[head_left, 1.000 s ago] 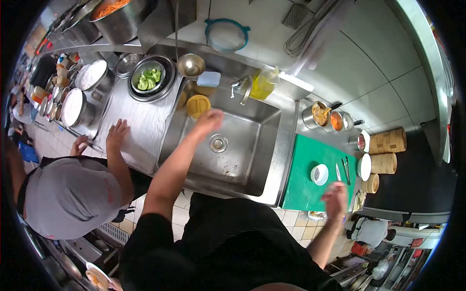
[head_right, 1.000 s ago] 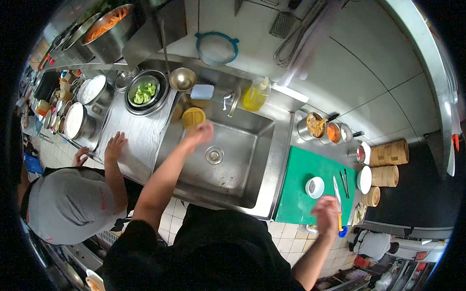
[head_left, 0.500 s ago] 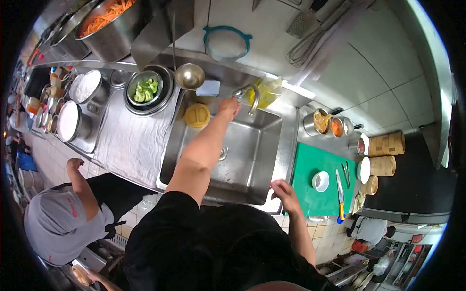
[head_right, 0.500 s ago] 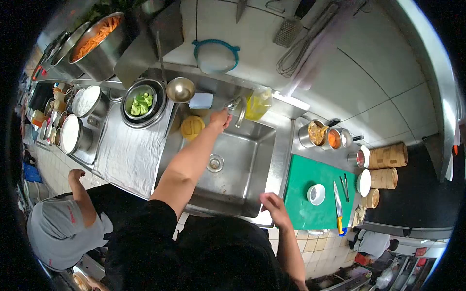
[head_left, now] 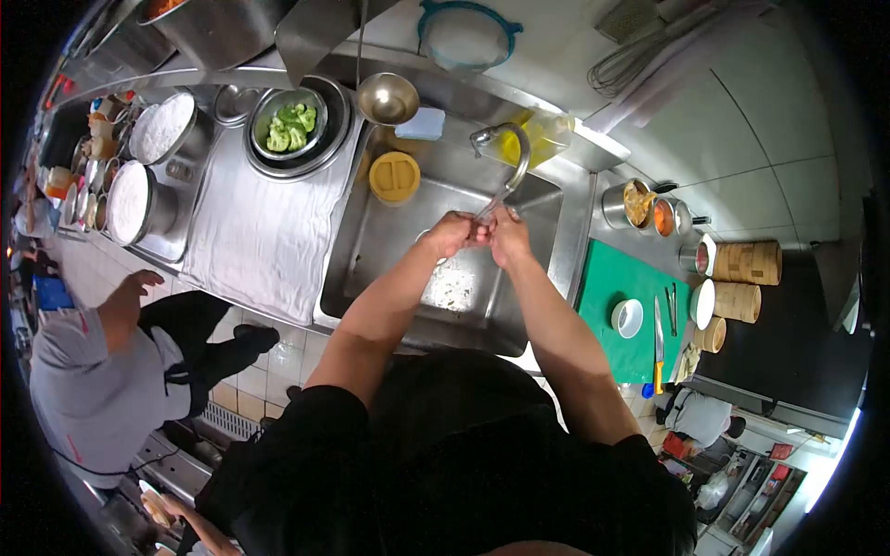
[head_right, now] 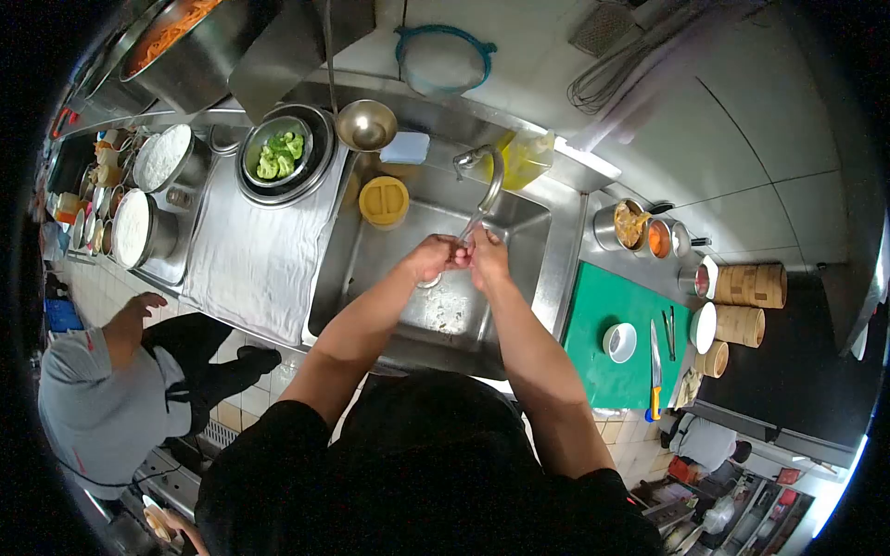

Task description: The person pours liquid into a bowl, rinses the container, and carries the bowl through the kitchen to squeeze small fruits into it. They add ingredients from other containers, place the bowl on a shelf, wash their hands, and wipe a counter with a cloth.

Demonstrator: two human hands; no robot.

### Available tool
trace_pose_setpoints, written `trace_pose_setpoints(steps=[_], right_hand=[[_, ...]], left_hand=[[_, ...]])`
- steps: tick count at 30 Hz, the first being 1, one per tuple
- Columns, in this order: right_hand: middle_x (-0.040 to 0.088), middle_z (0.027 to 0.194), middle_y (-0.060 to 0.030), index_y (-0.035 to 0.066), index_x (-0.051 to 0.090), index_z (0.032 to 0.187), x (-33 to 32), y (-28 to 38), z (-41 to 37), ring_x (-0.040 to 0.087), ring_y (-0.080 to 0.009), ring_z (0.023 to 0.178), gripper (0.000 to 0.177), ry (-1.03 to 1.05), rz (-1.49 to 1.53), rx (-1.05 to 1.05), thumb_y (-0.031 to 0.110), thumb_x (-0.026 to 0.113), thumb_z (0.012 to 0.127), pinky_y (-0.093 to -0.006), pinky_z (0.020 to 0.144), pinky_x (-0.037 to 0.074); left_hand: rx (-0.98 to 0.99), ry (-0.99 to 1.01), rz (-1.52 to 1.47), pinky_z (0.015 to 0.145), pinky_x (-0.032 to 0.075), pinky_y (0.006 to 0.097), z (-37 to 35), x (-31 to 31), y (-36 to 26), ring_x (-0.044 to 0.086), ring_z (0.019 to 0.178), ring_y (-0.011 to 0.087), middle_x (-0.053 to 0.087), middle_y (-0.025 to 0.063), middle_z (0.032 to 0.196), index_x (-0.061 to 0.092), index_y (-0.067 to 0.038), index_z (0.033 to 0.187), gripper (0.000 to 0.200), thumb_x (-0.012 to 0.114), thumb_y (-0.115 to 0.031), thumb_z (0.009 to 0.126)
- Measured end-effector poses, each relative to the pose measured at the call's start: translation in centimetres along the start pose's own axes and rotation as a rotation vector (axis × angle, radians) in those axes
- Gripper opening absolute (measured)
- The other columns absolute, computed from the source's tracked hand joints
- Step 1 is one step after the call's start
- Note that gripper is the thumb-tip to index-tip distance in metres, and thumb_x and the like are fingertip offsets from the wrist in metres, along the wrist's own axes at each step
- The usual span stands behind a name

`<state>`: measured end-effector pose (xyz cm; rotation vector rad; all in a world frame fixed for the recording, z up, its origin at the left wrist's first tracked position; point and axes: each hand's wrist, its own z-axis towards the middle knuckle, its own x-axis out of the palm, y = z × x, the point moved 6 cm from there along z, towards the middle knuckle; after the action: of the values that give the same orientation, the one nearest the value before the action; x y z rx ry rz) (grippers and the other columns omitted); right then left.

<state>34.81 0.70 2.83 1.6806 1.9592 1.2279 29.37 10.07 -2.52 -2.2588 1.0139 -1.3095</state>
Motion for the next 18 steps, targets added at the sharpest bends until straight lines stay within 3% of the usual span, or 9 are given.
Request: trace_pose_setpoints(steps=[3, 4, 5, 7, 9, 11, 13, 15, 18], right_hand=[[0.057, 0.071, -0.0039, 0.005, 0.057, 0.094, 1.0, 0.1, -0.1, 0.058, -0.0169, 0.060, 0.011, 0.005, 0.034, -0.111, 0.015, 0.058, 0.099, -0.0318, 0.059, 0.053], [0.058, 0.071, -0.0034, 0.004, 0.057, 0.094, 1.7, 0.9, -0.8, 0.058, -0.0162, 0.060, 0.012, 0.035, -0.047, -0.205, 0.015, 0.060, 0.098, -0.0315, 0.060, 0.053], [0.059, 0.072, -0.0030, 0.004, 0.058, 0.093, 2.4, 1.8, -1.7, 0.059, -0.0156, 0.061, 0.013, 0.067, -0.129, -0.299, 0.016, 0.061, 0.098, -0.0311, 0.062, 0.053], [0.060, 0.072, -0.0023, 0.004, 0.057, 0.088, 2.2, 2.2, -2.8, 0.057, -0.0136, 0.060, 0.014, 0.058, -0.246, -0.223, 0.014, 0.064, 0.095, -0.0294, 0.061, 0.052], [0.060, 0.072, -0.0017, 0.005, 0.057, 0.083, 1.0, 1.3, -2.9, 0.056, -0.0116, 0.059, 0.016, 0.046, -0.370, -0.140, 0.012, 0.067, 0.093, -0.0277, 0.061, 0.051], [0.060, 0.070, -0.0002, 0.005, 0.059, 0.079, -0.3, 1.1, -2.7, 0.051, -0.0090, 0.057, 0.021, 0.027, -0.638, -0.345, 0.017, 0.071, 0.091, -0.0250, 0.056, 0.044], [0.060, 0.069, -0.0006, 0.004, 0.059, 0.081, -2.1, 1.1, -3.6, 0.050, -0.0107, 0.058, 0.018, -0.026, -0.798, -0.401, 0.014, 0.073, 0.087, -0.0266, 0.055, 0.040], [0.057, 0.065, -0.0042, 0.002, 0.056, 0.079, -6.6, -1.2, -2.6, 0.053, -0.0164, 0.061, 0.018, -0.135, -1.086, -0.591, 0.008, 0.072, 0.081, -0.0319, 0.057, 0.043], [0.054, 0.066, -0.0051, 0.003, 0.052, 0.073, -8.3, -4.0, -5.8, 0.051, -0.0166, 0.063, 0.012, -0.035, -0.908, -0.455, 0.002, 0.064, 0.074, -0.0336, 0.059, 0.043]], left_hand=[[0.081, -0.055, 0.060, 0.080, 0.058, 0.0342, 1.1, -0.8, -2.4, 0.067, 0.079, 0.0194, 0.067, 0.0097, 0.089, 0.065, 0.003, 0.098, 0.013, 0.059, -0.006, 0.092], [0.191, -0.197, 0.056, 0.063, 0.059, 0.0321, 2.5, -2.1, -3.5, 0.066, 0.066, 0.0196, 0.068, 0.0114, 0.082, 0.067, 0.004, 0.093, 0.014, 0.063, -0.009, 0.090], [0.195, -0.198, 0.049, 0.063, 0.059, 0.0321, 3.2, -1.9, -5.1, 0.066, 0.066, 0.0196, 0.068, 0.0114, 0.082, 0.067, 0.004, 0.093, 0.014, 0.063, -0.009, 0.090], [0.285, -0.374, 0.003, 0.060, 0.058, 0.0310, 4.1, -2.2, -9.8, 0.067, 0.067, 0.0188, 0.068, 0.0113, 0.081, 0.066, 0.003, 0.089, 0.020, 0.069, -0.017, 0.088], [0.272, -0.429, 0.127, 0.057, 0.057, 0.0297, 6.8, -2.3, -12.1, 0.067, 0.068, 0.0164, 0.069, 0.0110, 0.080, 0.066, 0.003, 0.088, 0.028, 0.072, -0.024, 0.087], [0.281, -0.469, 0.237, 0.059, 0.057, 0.0322, 9.5, -3.2, -12.6, 0.068, 0.068, 0.0191, 0.070, 0.0124, 0.081, 0.066, 0.002, 0.090, 0.029, 0.072, -0.027, 0.087], [0.280, -0.511, 0.358, 0.061, 0.057, 0.0346, 10.7, -4.0, -12.6, 0.069, 0.068, 0.0218, 0.071, 0.0138, 0.082, 0.067, 0.000, 0.092, 0.030, 0.073, -0.030, 0.086], [0.380, -0.559, 0.947, 0.070, 0.057, 0.0422, 10.1, -3.9, -13.2, 0.070, 0.077, 0.0324, 0.072, 0.0183, 0.090, 0.069, -0.006, 0.098, 0.033, 0.074, -0.034, 0.083], [0.436, -0.703, 1.112, 0.080, 0.054, 0.0455, 8.0, -3.4, -13.7, 0.067, 0.090, 0.0393, 0.070, 0.0202, 0.097, 0.069, -0.013, 0.104, 0.036, 0.077, -0.038, 0.079]])
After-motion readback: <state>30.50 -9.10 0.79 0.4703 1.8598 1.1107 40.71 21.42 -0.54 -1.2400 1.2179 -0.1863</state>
